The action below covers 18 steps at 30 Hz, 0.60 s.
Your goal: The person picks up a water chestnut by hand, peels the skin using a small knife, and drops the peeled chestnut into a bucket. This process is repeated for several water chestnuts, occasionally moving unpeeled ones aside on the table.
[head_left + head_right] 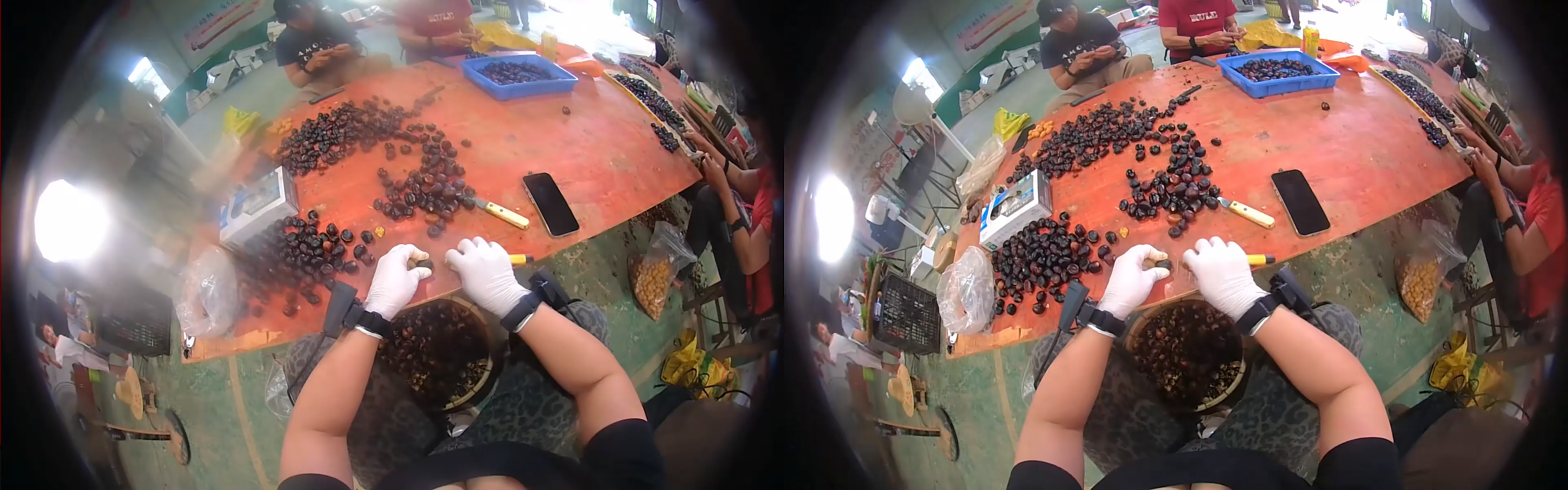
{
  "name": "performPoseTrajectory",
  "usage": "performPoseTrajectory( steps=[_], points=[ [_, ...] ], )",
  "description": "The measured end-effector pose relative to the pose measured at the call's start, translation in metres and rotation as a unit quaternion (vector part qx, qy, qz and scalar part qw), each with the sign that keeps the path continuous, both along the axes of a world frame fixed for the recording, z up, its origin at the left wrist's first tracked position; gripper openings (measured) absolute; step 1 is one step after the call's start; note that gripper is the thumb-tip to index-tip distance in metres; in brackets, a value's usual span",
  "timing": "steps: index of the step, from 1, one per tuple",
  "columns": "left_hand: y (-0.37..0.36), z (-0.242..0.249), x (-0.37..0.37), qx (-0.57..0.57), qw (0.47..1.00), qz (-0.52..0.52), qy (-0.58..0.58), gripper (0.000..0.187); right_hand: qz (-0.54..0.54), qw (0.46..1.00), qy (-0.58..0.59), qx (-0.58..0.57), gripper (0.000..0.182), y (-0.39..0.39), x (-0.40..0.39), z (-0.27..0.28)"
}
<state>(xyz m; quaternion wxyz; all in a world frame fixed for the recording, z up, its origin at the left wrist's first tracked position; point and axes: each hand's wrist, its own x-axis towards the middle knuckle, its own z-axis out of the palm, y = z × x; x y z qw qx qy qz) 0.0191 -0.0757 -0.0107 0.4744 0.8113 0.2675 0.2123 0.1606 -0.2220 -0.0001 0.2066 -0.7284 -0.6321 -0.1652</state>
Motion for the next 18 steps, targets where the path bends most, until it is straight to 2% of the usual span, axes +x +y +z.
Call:
performPoseTrajectory(
  steps=[3, 12, 18],
  points=[
    [-0.009, 0.016, -0.002, 0.057, 0.997, 0.013, 0.044, 0.027, -0.013, 0.999, 0.032, 0.025, 0.012, 0.0, 0.0, 0.001],
    [-0.015, 0.015, -0.001, 0.079, 0.996, 0.034, 0.029, 0.029, 0.006, 1.0, 0.001, 0.017, 0.013, 0.005, -0.015, 0.008],
    [-0.016, 0.018, 0.0, 0.103, 0.993, 0.035, 0.046, 0.028, -0.001, 1.0, 0.021, -0.004, 0.01, 0.006, -0.018, 0.007]
  ],
)
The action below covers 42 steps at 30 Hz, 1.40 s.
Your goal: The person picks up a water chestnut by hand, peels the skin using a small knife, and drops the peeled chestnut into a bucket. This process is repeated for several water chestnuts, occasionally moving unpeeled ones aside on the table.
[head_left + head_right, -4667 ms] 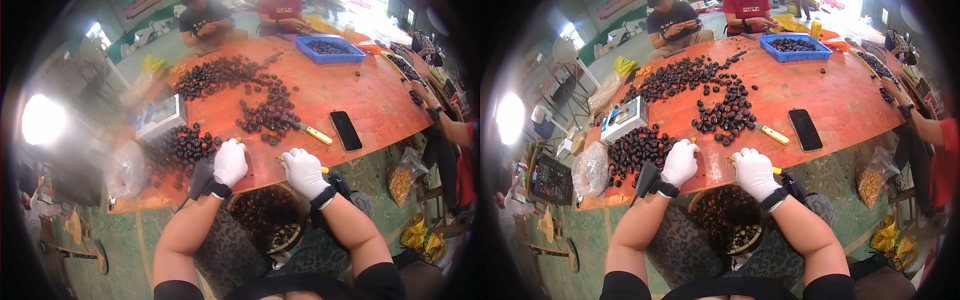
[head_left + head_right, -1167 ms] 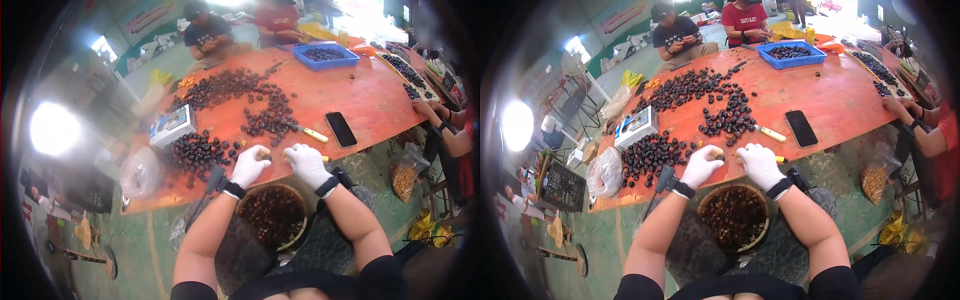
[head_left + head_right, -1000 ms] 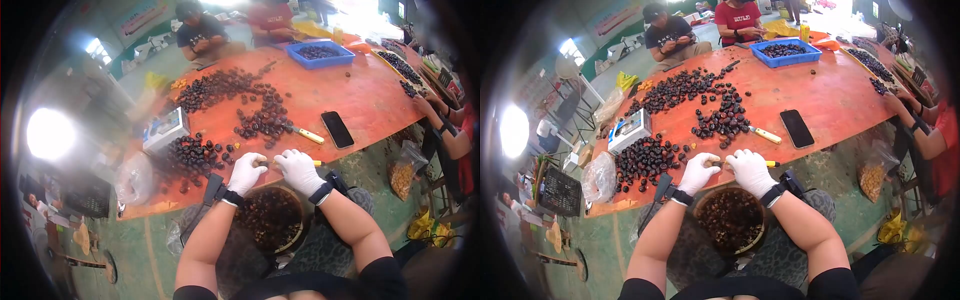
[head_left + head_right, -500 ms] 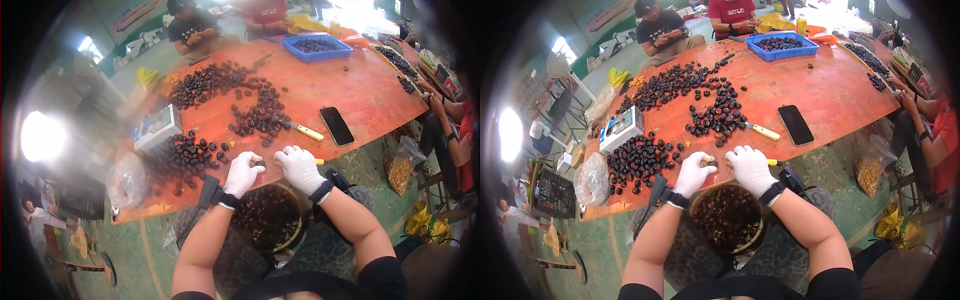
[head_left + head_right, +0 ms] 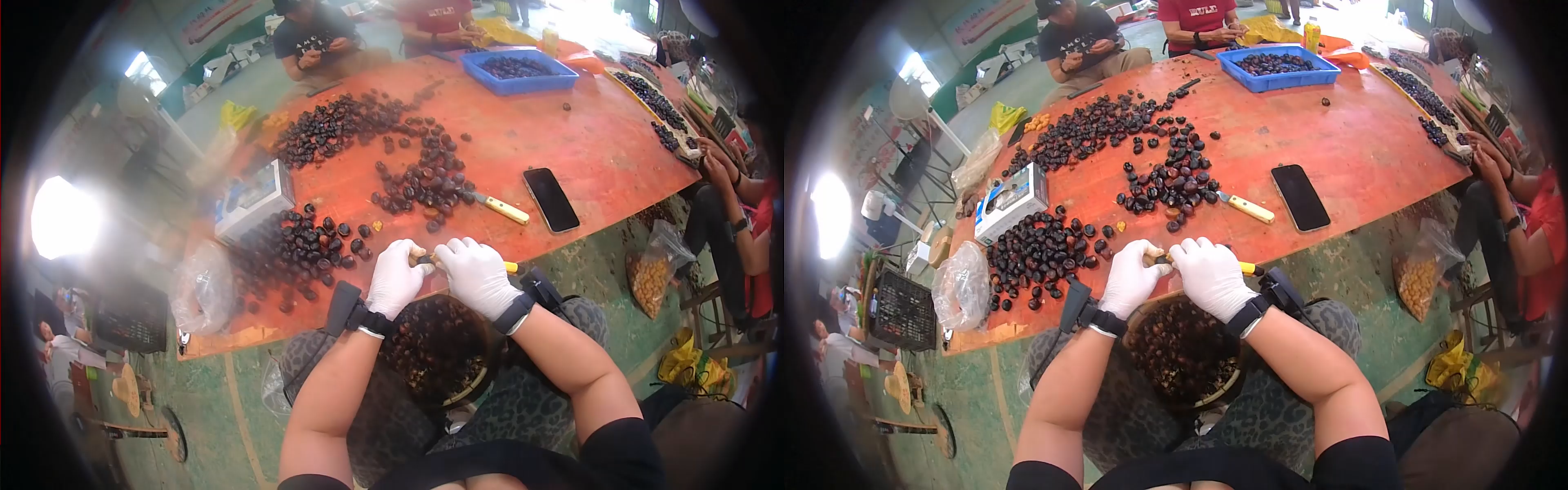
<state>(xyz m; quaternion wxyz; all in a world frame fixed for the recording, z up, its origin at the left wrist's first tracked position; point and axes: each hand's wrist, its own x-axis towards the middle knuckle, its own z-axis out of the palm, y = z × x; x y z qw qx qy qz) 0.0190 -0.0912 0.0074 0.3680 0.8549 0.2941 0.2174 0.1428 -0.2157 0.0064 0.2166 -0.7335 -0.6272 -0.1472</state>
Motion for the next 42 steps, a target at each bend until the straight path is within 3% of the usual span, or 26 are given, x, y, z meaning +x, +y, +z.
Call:
performPoseTrajectory(
  steps=[12, 14, 15, 17, 19, 21, 25, 30, 33, 37, 42],
  points=[
    [0.006, -0.002, 0.001, -0.028, 1.0, -0.003, 0.01, 0.027, -0.019, 0.999, -0.02, -0.032, 0.011, -0.011, -0.002, -0.01],
    [0.007, 0.001, -0.002, 0.009, 1.0, -0.012, 0.007, 0.023, -0.038, 0.999, 0.002, -0.027, 0.011, -0.014, 0.004, -0.008],
    [0.009, 0.005, -0.004, 0.028, 0.999, -0.017, 0.006, 0.021, -0.047, 0.999, 0.013, -0.023, 0.011, -0.015, 0.01, -0.007],
    [0.03, -0.002, -0.011, 0.242, 0.97, 0.017, -0.031, 0.014, -0.066, 0.998, 0.014, -0.002, 0.011, -0.016, 0.026, -0.009],
    [0.047, 0.0, -0.018, 0.35, 0.93, 0.086, 0.076, 0.019, -0.091, 0.996, 0.024, 0.0, 0.012, -0.016, 0.035, -0.007],
    [0.047, 0.01, -0.012, 0.404, 0.904, 0.106, 0.096, 0.023, -0.096, 0.995, 0.033, 0.004, 0.013, -0.016, 0.039, -0.007],
    [0.029, 0.014, 0.028, 0.235, 0.972, 0.021, -0.007, 0.036, -0.101, 0.994, 0.042, -0.004, 0.013, -0.012, 0.038, -0.007],
    [0.023, -0.005, 0.052, 0.103, 0.994, 0.028, 0.016, 0.037, -0.091, 0.995, 0.04, 0.009, 0.014, -0.013, 0.038, -0.008],
    [0.019, 0.004, 0.036, 0.035, 0.999, -0.03, 0.014, 0.033, -0.051, 0.998, 0.025, 0.037, 0.014, -0.013, 0.04, -0.003],
    [0.024, 0.007, 0.024, 0.03, 0.994, -0.092, 0.058, 0.025, -0.025, 0.999, -0.007, 0.038, 0.015, -0.004, 0.037, -0.01],
    [0.023, 0.002, 0.024, 0.008, 0.996, -0.077, 0.045, 0.031, -0.001, 0.999, -0.015, 0.037, 0.016, 0.006, 0.029, -0.008]
  ],
)
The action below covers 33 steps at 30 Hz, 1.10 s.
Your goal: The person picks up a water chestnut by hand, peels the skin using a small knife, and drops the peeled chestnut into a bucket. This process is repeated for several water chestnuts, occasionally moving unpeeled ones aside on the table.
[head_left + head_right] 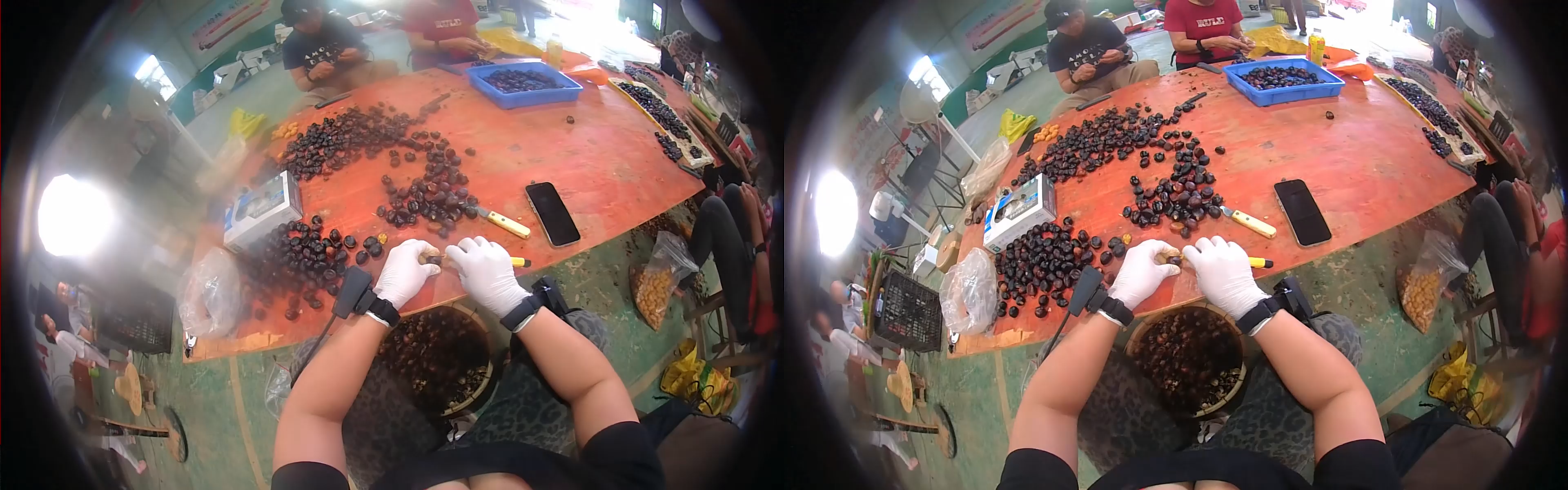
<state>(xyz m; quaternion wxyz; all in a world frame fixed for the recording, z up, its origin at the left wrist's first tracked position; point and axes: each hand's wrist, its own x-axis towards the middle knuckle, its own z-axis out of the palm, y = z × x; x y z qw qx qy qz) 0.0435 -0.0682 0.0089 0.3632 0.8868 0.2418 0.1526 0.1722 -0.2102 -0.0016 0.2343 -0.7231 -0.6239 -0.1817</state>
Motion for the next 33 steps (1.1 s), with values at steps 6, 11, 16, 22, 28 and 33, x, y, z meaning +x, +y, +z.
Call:
performPoseTrajectory(
  steps=[6, 11, 16, 22, 28, 33],
  points=[
    [0.001, -0.006, -0.001, -0.037, 0.999, 0.019, -0.017, 0.032, -0.004, 0.999, -0.002, -0.039, 0.014, 0.0, 0.001, 0.0],
    [0.001, -0.002, 0.002, -0.05, 0.998, 0.043, 0.001, 0.033, -0.02, 1.0, 0.0, -0.007, 0.012, -0.001, -0.002, 0.001],
    [0.003, -0.005, 0.002, -0.038, 0.998, 0.047, 0.005, 0.033, -0.032, 0.998, 0.015, -0.055, 0.01, 0.003, -0.014, 0.002],
    [0.016, 0.001, -0.01, 0.127, 0.991, 0.037, 0.007, 0.011, -0.061, 0.994, 0.023, -0.088, 0.01, -0.011, -0.005, 0.003],
    [0.049, 0.021, -0.008, 0.22, 0.965, 0.116, 0.08, 0.019, -0.08, 0.993, 0.044, -0.08, 0.01, -0.012, 0.001, 0.005],
    [0.053, 0.009, 0.024, 0.191, 0.968, 0.153, 0.056, 0.03, -0.073, 0.995, 0.044, -0.043, 0.01, -0.01, 0.001, 0.0]
  ],
)
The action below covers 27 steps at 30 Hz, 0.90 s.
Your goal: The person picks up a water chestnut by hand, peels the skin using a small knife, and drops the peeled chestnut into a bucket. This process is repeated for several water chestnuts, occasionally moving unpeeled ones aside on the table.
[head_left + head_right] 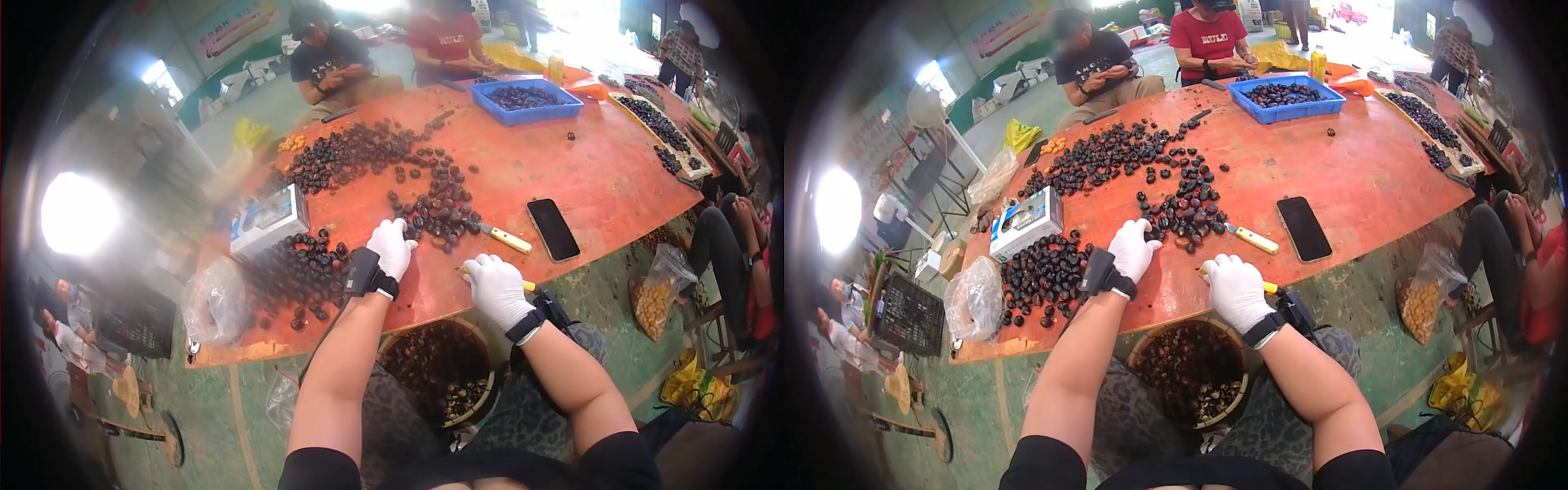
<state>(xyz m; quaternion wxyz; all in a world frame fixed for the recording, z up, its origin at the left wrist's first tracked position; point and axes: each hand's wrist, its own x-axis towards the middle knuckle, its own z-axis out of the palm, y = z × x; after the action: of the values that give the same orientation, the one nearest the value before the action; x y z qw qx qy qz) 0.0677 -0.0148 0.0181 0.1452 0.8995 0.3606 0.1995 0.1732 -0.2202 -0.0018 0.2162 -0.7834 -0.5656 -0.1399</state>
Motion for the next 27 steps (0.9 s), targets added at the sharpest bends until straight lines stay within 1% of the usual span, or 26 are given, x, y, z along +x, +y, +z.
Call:
performPoseTrajectory(
  steps=[3, 5, 6, 7, 8, 10, 11, 14, 17, 20, 23, 24, 26, 27],
  points=[
    [0.005, -0.008, -0.002, 0.047, 0.998, -0.033, -0.009, 0.027, -0.002, 1.0, 0.005, -0.015, 0.01, -0.002, 0.003, 0.0],
    [0.0, -0.015, -0.005, -0.006, 0.996, -0.054, -0.065, 0.024, 0.001, 1.0, 0.001, -0.01, 0.01, -0.001, 0.006, -0.001],
    [-0.011, -0.005, -0.009, -0.033, 0.993, -0.065, -0.092, 0.022, 0.004, 1.0, -0.004, 0.002, 0.01, -0.001, 0.007, -0.001],
    [-0.024, 0.004, -0.015, -0.172, 0.975, -0.098, -0.097, 0.021, 0.006, 1.0, -0.01, 0.016, 0.011, -0.001, 0.008, -0.001],
    [-0.025, -0.003, -0.017, -0.239, 0.958, -0.13, -0.087, 0.024, 0.01, 1.0, -0.015, 0.018, 0.011, -0.001, 0.008, -0.001],
    [-0.031, -0.016, -0.02, -0.348, 0.921, -0.156, -0.079, 0.029, 0.018, 0.999, -0.027, 0.025, 0.013, 0.002, 0.004, 0.0],
    [-0.041, -0.001, -0.02, -0.28, 0.948, -0.147, -0.04, 0.03, 0.032, 0.998, -0.026, 0.04, 0.014, 0.003, 0.001, 0.002],
    [-0.04, -0.005, -0.018, -0.246, 0.956, -0.157, -0.041, 0.027, 0.054, 0.997, -0.032, 0.046, 0.015, 0.007, -0.004, 0.0],
    [-0.042, -0.002, -0.017, -0.313, 0.939, -0.134, -0.047, 0.026, 0.064, 0.996, -0.023, 0.051, 0.017, 0.012, -0.008, 0.002],
    [-0.042, -0.004, -0.017, -0.315, 0.938, -0.133, -0.053, 0.027, 0.072, 0.996, -0.024, 0.038, 0.015, 0.014, -0.006, 0.003],
    [-0.043, -0.007, -0.018, -0.248, 0.958, -0.134, -0.045, 0.028, 0.055, 0.998, -0.039, 0.002, 0.013, 0.01, -0.002, -0.001],
    [-0.042, -0.008, -0.019, -0.253, 0.958, -0.131, -0.044, 0.028, 0.045, 0.998, -0.046, -0.013, 0.012, 0.008, 0.001, -0.003],
    [-0.042, -0.009, -0.018, -0.262, 0.956, -0.126, -0.044, 0.029, 0.04, 0.999, -0.032, 0.002, 0.012, 0.005, 0.001, -0.002],
    [-0.042, -0.009, -0.018, -0.243, 0.961, -0.124, -0.036, 0.03, 0.037, 0.999, -0.025, 0.009, 0.012, 0.006, -0.002, 0.001]
  ],
)
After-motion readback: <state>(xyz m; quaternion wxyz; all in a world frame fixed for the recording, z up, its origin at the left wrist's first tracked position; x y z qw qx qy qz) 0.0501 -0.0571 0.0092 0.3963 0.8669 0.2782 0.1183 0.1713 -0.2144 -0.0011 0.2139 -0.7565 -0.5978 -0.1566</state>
